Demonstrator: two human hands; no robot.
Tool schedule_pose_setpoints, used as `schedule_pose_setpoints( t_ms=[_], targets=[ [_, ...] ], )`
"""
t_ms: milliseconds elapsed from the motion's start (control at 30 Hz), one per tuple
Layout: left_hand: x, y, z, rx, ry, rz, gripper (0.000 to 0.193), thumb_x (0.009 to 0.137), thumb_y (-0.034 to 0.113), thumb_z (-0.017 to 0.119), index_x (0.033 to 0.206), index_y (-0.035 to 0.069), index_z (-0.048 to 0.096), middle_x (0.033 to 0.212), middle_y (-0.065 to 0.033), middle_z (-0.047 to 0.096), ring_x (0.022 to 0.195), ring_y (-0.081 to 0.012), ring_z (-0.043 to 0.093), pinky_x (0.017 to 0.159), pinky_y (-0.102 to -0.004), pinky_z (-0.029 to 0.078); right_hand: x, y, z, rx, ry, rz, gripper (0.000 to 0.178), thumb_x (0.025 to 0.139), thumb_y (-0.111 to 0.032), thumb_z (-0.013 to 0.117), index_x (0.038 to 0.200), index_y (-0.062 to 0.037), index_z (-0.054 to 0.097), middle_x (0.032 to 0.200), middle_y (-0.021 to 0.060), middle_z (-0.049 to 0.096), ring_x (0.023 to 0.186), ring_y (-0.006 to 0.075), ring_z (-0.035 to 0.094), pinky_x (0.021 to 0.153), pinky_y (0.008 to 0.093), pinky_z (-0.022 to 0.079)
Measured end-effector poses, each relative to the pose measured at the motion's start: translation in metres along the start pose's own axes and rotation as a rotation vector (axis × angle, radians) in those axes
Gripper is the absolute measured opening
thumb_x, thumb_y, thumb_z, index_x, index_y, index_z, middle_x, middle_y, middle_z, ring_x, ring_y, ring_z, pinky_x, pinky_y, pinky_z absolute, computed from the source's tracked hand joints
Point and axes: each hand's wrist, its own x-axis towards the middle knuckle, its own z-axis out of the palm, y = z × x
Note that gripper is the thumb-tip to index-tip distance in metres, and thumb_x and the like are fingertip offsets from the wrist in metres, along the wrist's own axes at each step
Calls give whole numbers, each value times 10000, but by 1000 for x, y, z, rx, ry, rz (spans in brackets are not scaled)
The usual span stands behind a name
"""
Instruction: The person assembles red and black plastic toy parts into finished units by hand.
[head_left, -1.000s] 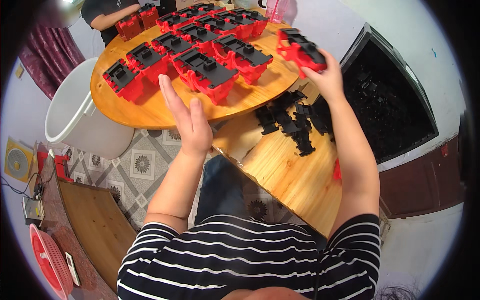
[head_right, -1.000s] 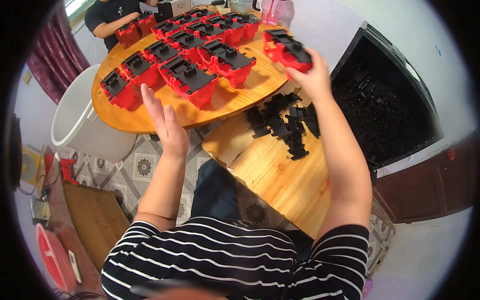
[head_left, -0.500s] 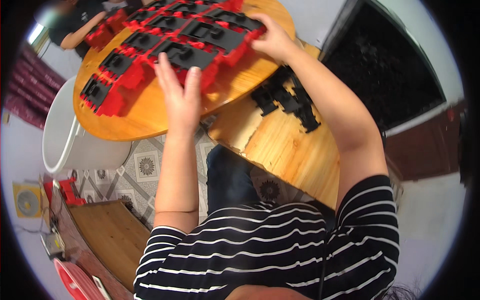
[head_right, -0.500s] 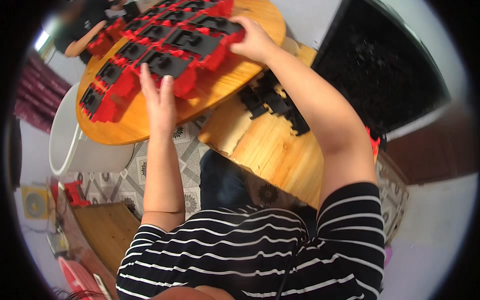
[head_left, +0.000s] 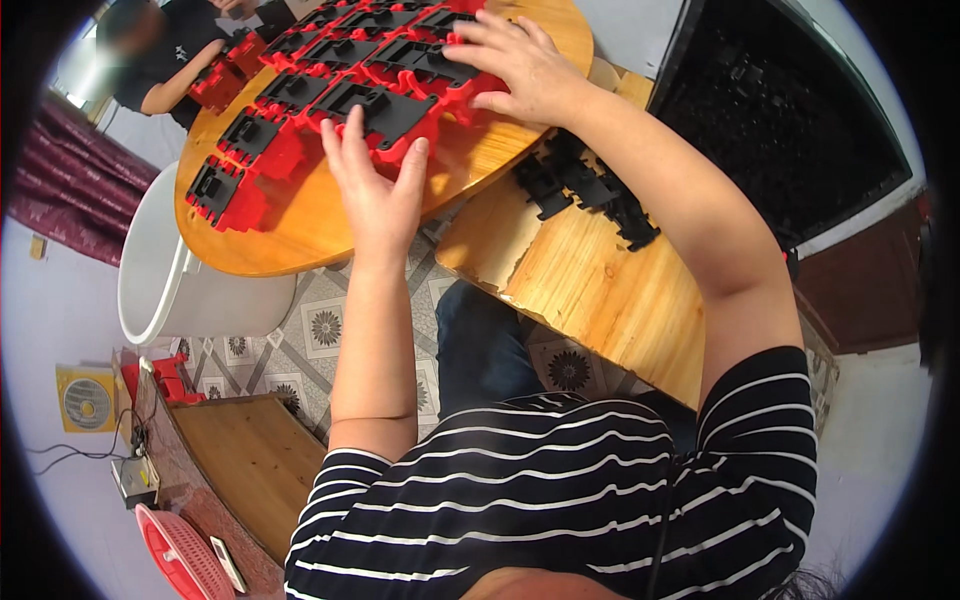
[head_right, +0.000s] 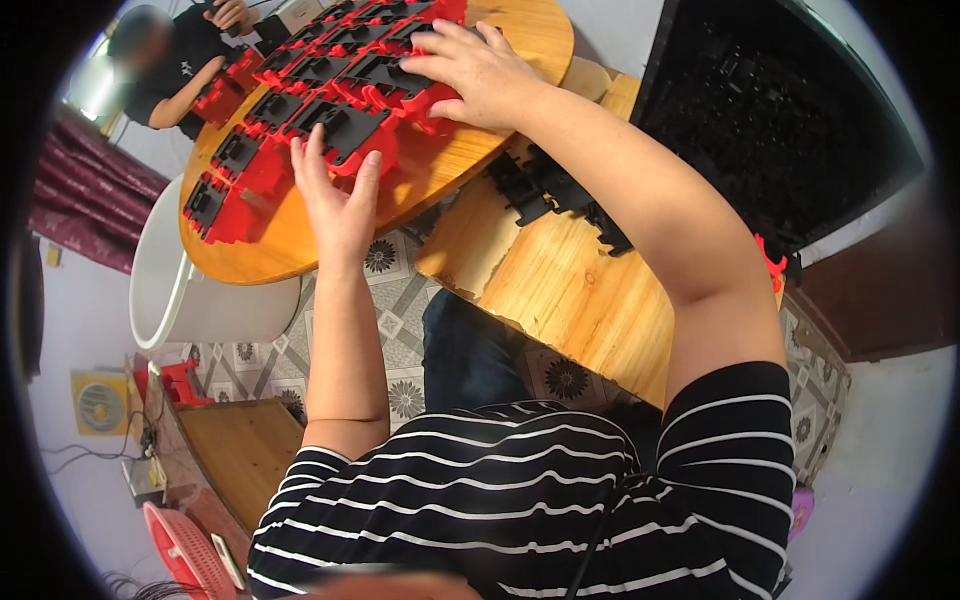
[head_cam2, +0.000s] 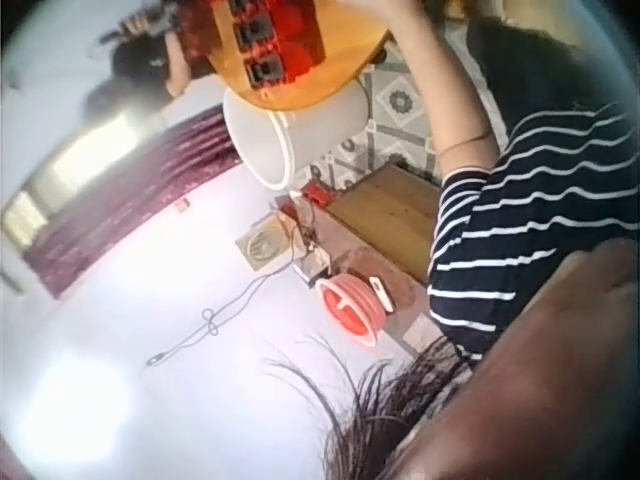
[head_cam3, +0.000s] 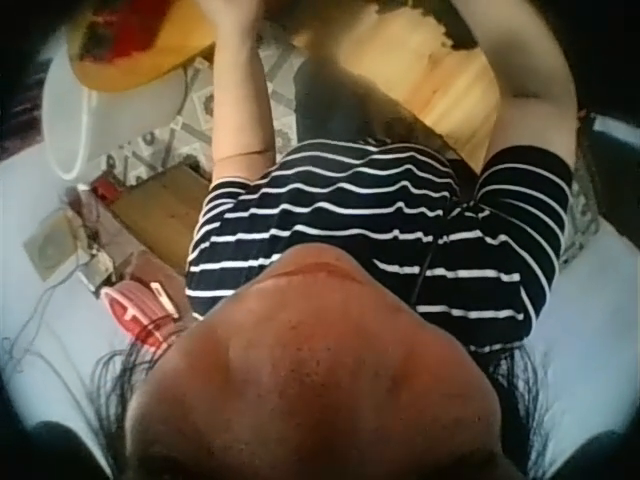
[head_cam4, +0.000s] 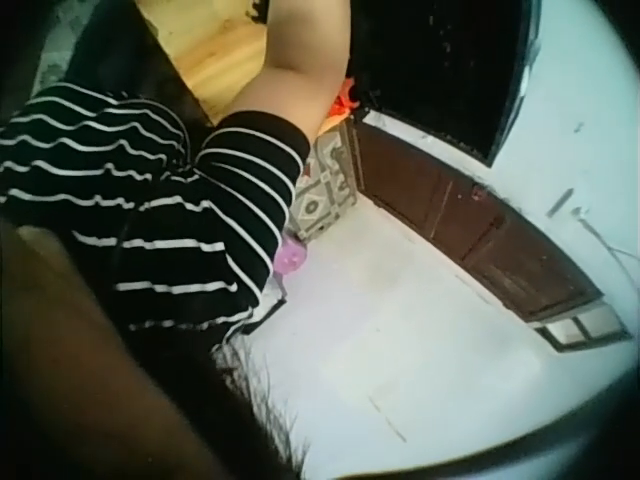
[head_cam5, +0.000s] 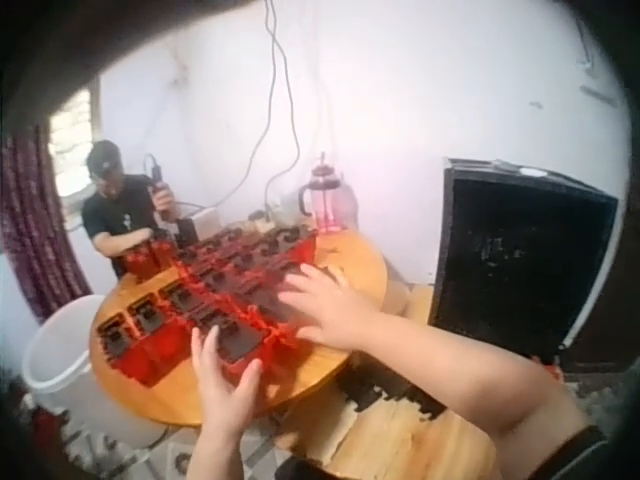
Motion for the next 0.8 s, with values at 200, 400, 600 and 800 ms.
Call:
schedule_pose_setpoints(
  t_ms=[200, 400, 600, 800],
  targets=[
    [2, -3, 1, -10, 32, -55, 772, 829, 304, 772, 1450, 71, 376, 1539, -318, 188, 1392, -465, 305, 1124, -482, 315, 10, -4, 7, 55, -16, 7, 643, 862, -497, 661, 1431, -262, 476, 1532, 88, 375, 1443, 324, 289, 1154, 568, 218],
    [3, 5, 5, -90, 47, -83, 732, 826, 278, 775, 1424, 67, 409, 1522, -303, 224, 1388, -445, 314, 1118, -478, 326, 10, 47, 31, 646, 478, 627, 644, 905, -521, 619, 1370, -89, 515, 1407, 173, 476, 1303, 317, 459, 1061, 409, 380],
    [-7, 0, 6, -41, 80, -37, 702, 829, 249, 777, 1406, 54, 427, 1501, -283, 256, 1394, -423, 300, 1128, -465, 300, 6, 36, 56, 1317, 216, 963, 459, 958, -415, 580, 1203, -29, 622, 1033, 61, 671, 901, 153, 615, 787, 302, 503],
    [-2, 2, 28, -73, 36, 143, 871, 813, 265, 800, 1486, 24, 302, 1562, -255, 168, 1467, -393, 138, 1180, -481, 167, -11, 79, 57, 932, 524, 844, 529, 939, -427, 607, 1234, 10, 581, 1148, 195, 658, 1082, 287, 623, 934, 392, 489]
  ],
)
